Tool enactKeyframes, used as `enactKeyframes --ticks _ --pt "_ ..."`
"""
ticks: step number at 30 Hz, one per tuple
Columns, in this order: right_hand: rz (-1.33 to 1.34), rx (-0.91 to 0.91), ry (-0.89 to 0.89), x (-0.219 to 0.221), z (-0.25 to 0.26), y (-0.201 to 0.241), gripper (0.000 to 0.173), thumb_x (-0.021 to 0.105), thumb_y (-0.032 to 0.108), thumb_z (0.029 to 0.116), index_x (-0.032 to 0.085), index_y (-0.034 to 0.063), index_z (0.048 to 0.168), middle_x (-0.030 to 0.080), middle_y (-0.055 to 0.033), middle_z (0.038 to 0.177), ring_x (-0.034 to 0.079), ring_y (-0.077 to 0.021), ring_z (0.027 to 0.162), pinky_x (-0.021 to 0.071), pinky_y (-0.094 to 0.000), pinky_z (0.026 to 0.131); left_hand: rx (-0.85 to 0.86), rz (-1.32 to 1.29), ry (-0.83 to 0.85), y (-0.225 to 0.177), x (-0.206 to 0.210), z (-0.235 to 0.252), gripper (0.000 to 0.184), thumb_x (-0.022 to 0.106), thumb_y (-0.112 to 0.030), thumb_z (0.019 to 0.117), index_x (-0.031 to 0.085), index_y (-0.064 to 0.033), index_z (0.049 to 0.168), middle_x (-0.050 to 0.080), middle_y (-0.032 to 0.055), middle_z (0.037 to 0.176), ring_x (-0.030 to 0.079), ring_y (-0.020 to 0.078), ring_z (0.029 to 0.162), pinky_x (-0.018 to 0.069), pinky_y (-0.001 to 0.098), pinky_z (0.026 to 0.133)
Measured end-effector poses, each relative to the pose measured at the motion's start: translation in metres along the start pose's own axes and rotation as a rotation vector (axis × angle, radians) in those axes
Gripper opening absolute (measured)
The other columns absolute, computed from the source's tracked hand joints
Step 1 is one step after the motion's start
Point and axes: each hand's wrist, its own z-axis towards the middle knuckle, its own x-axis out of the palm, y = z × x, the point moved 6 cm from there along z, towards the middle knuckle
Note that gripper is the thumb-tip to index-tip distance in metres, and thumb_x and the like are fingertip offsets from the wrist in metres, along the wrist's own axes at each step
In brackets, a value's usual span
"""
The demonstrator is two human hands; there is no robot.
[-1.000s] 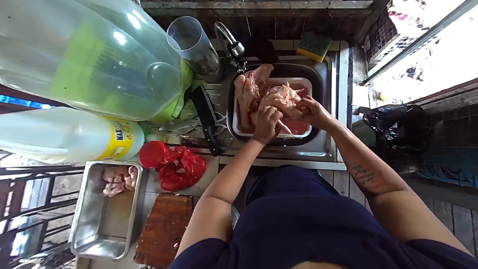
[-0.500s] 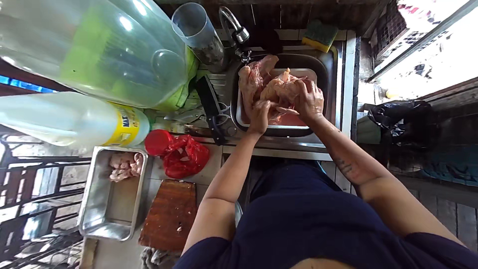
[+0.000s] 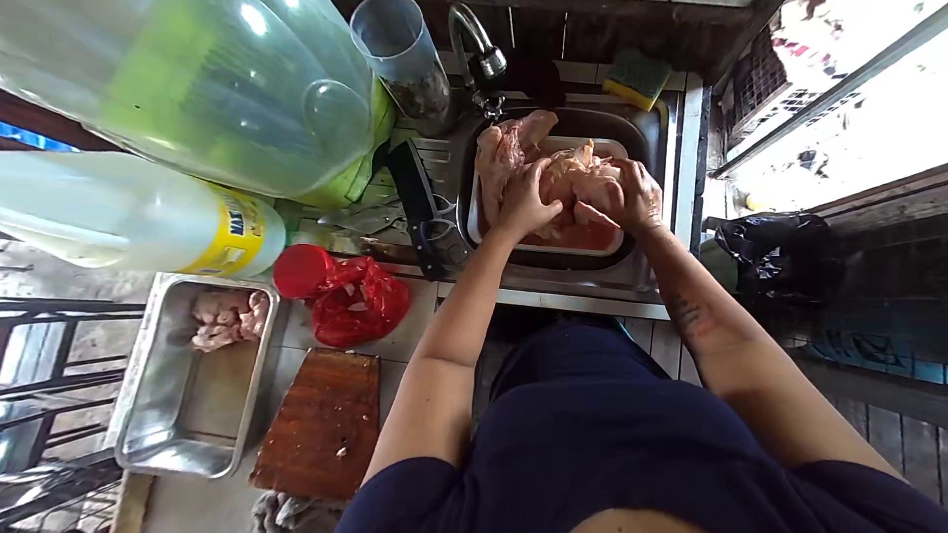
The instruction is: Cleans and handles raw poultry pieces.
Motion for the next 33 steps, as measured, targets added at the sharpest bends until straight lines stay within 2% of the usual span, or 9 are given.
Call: enactKeyframes --ticks 6,9,12,15,19,23,27,30,33 --pt "0.063 0.043 0.127 -0.001 0.018 -0.015 0.060 0.029 0.045 0.1070 0.058 0.0031 0.139 0.060 -0.0248 0.136 0.059 -0.0422 0.127 0.0458 -0.0602 0.105 0.104 -0.015 0.269 -0.031 0.015 0.054 0.091 0.083 -0.009 0.0794 0.038 -0.0088 0.159 0.040 0.0228 0.158 0.042 0.0369 0.145 0.0375 0.0519 0.117" --pt "0.015 0.227 0.238 -0.015 0.023 -0.007 0.055 0.031 0.044 0.1102 0.057 0.0107 0.145 0.053 -0.0257 0.145 0.049 -0.0461 0.136 0.0377 -0.0638 0.111 0.202 0.017 0.478 -0.052 0.016 0.075 0.089 0.083 -0.002 0.0775 0.042 -0.0063 0.156 0.039 0.0206 0.161 0.039 0.0342 0.148 0.0328 0.0491 0.121" --pt "0.071 0.476 0.179 -0.049 0.018 0.030 0.041 0.048 0.028 0.1073 0.057 0.0111 0.144 0.049 -0.0267 0.148 0.048 -0.0451 0.136 0.0399 -0.0623 0.109 0.229 0.181 0.590 -0.061 0.021 0.088 0.074 0.087 -0.014 0.0782 0.055 -0.0076 0.144 0.050 0.0218 0.149 0.050 0.0370 0.137 0.0396 0.0535 0.114" --pt "0.194 0.470 -0.002 -0.057 0.009 0.070 0.040 0.048 0.012 0.1019 0.060 0.0054 0.139 0.050 -0.0248 0.148 0.049 -0.0382 0.137 0.0422 -0.0516 0.112 0.214 0.377 0.637 -0.068 0.037 0.082 0.079 0.091 -0.031 0.0751 0.056 -0.0113 0.144 0.052 0.0199 0.145 0.047 0.0411 0.136 0.0422 0.0611 0.108" --pt "0.305 0.424 -0.071 -0.023 0.005 0.079 0.046 0.037 0.028 0.1096 0.056 0.0038 0.144 0.048 -0.0235 0.151 0.044 -0.0374 0.142 0.0358 -0.0542 0.116 0.143 0.398 0.575 -0.075 0.031 0.070 0.075 0.086 -0.023 0.0798 0.054 -0.0048 0.146 0.048 0.0229 0.150 0.043 0.0437 0.141 0.0412 0.0640 0.108" --pt "0.141 0.548 -0.066 0.003 0.002 0.036 0.052 0.030 0.036 0.1102 0.058 0.0063 0.141 0.062 -0.0183 0.140 0.050 -0.0354 0.139 0.0316 -0.0559 0.119 0.214 0.378 0.567 -0.054 0.027 0.072 0.085 0.087 -0.031 0.0783 0.049 -0.0108 0.151 0.048 0.0263 0.143 0.048 0.0436 0.133 0.0434 0.0577 0.108" --pt "0.110 0.743 0.063 0.001 -0.001 0.023 0.054 0.024 0.036 0.1094 0.065 0.0084 0.133 0.068 -0.0201 0.128 0.061 -0.0386 0.125 0.0456 -0.0643 0.101 0.108 0.506 0.555 -0.061 0.036 0.046 0.108 0.091 -0.023 0.0707 0.032 -0.0148 0.161 0.024 0.0248 0.164 0.032 0.0501 0.146 0.0355 0.0728 0.108" --pt "0.007 0.425 -0.062 0.004 -0.009 0.030 0.046 0.036 0.028 0.1076 0.070 0.0013 0.120 0.070 -0.0228 0.118 0.065 -0.0412 0.116 0.0501 -0.0578 0.098 0.002 0.511 0.449 -0.067 0.043 0.015 0.127 0.087 -0.006 0.0696 0.008 -0.0257 0.167 -0.002 0.0201 0.172 0.005 0.0475 0.157 0.0082 0.0797 0.116" --pt "0.012 0.266 0.124 0.003 -0.024 0.029 0.059 0.053 0.045 0.0998 0.059 0.0018 0.140 0.061 -0.0235 0.135 0.055 -0.0429 0.130 0.0406 -0.0598 0.110 -0.080 0.501 0.315 -0.051 0.044 -0.008 0.130 0.087 -0.019 0.0736 -0.002 -0.0251 0.167 -0.009 0.0267 0.170 0.004 0.0495 0.156 0.0076 0.0777 0.117"
